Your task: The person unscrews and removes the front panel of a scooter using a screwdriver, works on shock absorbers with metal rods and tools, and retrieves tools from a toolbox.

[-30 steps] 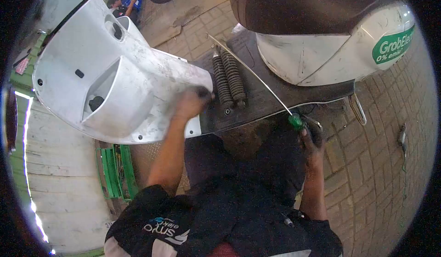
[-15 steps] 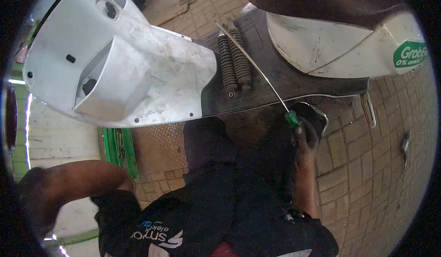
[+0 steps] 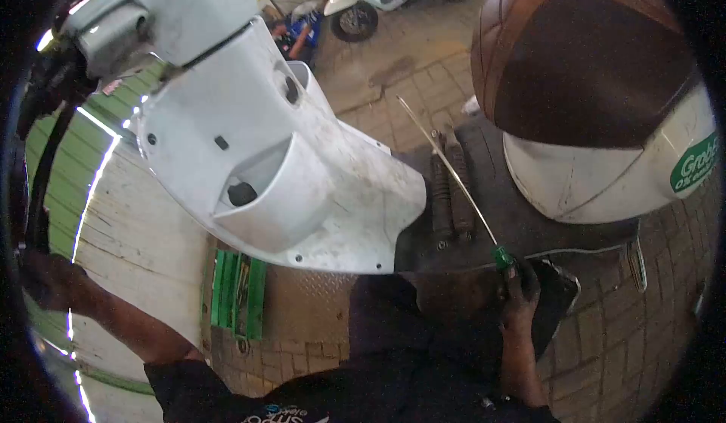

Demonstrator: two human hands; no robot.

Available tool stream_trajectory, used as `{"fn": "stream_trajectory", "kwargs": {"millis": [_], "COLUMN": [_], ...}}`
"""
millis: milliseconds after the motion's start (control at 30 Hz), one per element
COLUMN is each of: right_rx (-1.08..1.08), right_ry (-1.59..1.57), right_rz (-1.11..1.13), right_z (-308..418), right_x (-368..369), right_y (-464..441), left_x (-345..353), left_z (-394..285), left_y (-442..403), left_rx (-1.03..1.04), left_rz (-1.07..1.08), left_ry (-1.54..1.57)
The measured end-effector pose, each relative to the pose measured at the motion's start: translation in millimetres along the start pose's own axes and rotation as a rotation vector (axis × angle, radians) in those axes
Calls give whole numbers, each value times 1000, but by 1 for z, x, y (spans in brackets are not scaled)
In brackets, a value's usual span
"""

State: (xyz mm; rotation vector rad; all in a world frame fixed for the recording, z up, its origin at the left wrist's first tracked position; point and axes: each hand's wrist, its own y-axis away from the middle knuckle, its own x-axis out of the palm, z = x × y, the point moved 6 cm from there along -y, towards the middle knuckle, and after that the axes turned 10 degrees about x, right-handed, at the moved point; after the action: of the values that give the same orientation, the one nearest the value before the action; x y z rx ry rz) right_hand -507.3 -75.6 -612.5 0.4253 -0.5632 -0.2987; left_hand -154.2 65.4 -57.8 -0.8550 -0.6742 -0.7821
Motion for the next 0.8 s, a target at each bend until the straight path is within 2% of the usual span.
{"fn": "stream_trajectory", "kwargs": {"millis": [100,200,267,300,333,367,433,467,500,533,600,633,667,733,767,800], "right_rx": [-28,-48,-31,-29,-23,-28,36,34,53,69,109,151,150,123,125,119], "right_ry": [-33,-138,-263,-300,-335,-349,-443,-445,-502,-559,-577,-589,-582,-630,-619,-618], "right_rz": [157,68,205,342,478,481,551,556,594,636,652,660,661,740,744,747], "right_z": [20,31,62,61,55,59,67,65,64,64,64,63,63,63,62,60], "right_x": [39,78,124,142,162,175,210,220,231,240,254,261,268,286,292,297], "right_y": [-4,-24,-17,-33,-49,-56,-62,-65,-68,-71,-80,-85,-91,-101,-105,-108], "left_x": [66,140,151,157,179,173,148,143,128,81,17,-4,-20,-64,-77,-69], "left_z": [-16,-44,-63,-73,-78,-78,-84,-73,-69,-52,-61,-82,-121,-208,-243,-281], "left_y": [32,83,82,82,92,79,60,63,55,35,2,-12,-51,-116,-140,-155], "left_rx": [-1084,-1279,-1350,-1381,-1319,-1310,-1433,-1334,-1334,-1188,-1023,-996,-892,-740,-736,-736], "left_rz": [-24,77,153,206,170,155,-59,-111,-114,-228,-368,-402,-271,246,538,667], "left_ry": [1319,1603,1666,1665,1713,1715,1677,1383,1377,1117,1168,1476,1850,2456,2627,2650]}}
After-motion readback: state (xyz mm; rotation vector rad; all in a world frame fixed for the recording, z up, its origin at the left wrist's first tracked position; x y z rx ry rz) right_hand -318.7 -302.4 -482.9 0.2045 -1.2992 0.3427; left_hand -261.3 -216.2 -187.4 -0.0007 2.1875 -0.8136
